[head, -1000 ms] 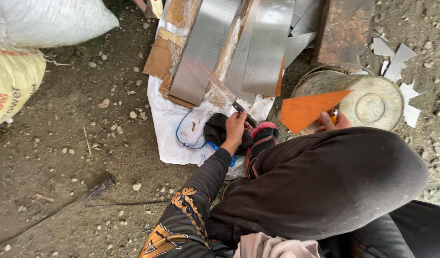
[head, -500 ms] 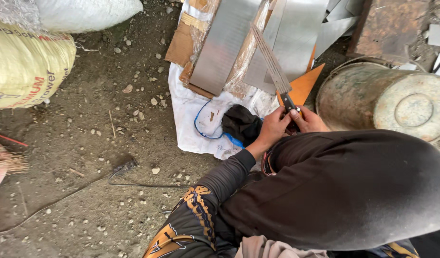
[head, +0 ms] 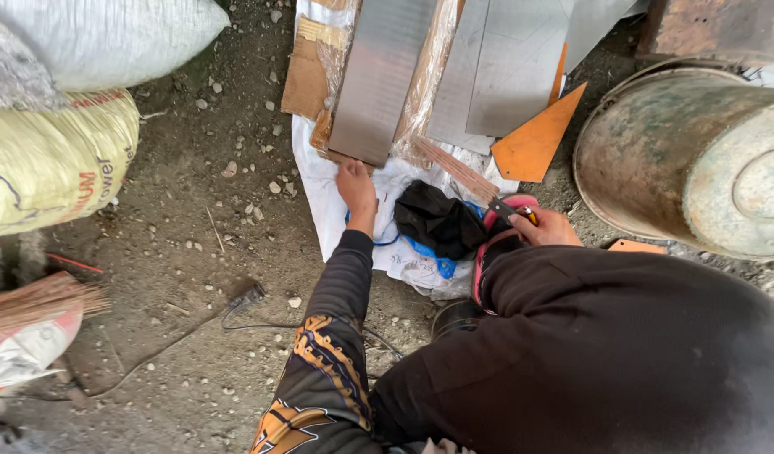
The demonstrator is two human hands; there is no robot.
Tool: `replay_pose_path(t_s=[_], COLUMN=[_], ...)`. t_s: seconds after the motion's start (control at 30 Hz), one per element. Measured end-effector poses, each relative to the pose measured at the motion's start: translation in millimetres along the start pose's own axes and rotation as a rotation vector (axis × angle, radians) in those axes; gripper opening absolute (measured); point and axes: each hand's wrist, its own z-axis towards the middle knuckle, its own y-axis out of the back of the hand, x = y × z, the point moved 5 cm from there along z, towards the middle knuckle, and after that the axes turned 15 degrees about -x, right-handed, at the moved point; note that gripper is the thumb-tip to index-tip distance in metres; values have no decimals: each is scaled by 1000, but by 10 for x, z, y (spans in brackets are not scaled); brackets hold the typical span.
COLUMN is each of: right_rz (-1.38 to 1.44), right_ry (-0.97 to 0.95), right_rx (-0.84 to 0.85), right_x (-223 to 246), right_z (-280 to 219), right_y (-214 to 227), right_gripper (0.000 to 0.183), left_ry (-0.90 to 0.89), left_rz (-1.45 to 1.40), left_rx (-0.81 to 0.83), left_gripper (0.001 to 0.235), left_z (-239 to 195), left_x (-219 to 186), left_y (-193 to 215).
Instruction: The person sits on the ground and uses a pencil and an orange triangular template to mark cut lines on several metal sheets. The person repeatedly positions the template, draws lines along its edges, and moves the marked sheets aside.
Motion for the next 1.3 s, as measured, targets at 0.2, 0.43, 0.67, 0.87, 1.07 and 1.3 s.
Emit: replay_pose_path(t_s=[0.2, 0.43, 0.67, 0.87, 1.07, 1.3], right_rz=[4, 2, 32, 48, 15, -10], right_ry=[-85, -147, -119, -112, -98, -56], right_rx=[115, 180, 169, 193, 184, 164], right_x=[-34, -11, 34, 162, 200, 43], right_z=[-97, -104, -41, -29, -13, -15], right_y=[-31, -111, -276, -199, -122, -200], right_gripper=[36, 36, 38, 37, 38, 40], left_ry=[-674, -512, -501, -457, -393, -322], left_rz=[455, 600, 664, 724, 852, 941], left_rx=[167, 211, 250, 334, 547, 609], left_gripper=[85, 68, 73, 108, 132, 144], left_z=[415, 935, 1032, 952, 672, 512], left_x=[-391, -216, -256, -430, -930, -1291], left_y=[-165, -369, -423, -529, -697, -789])
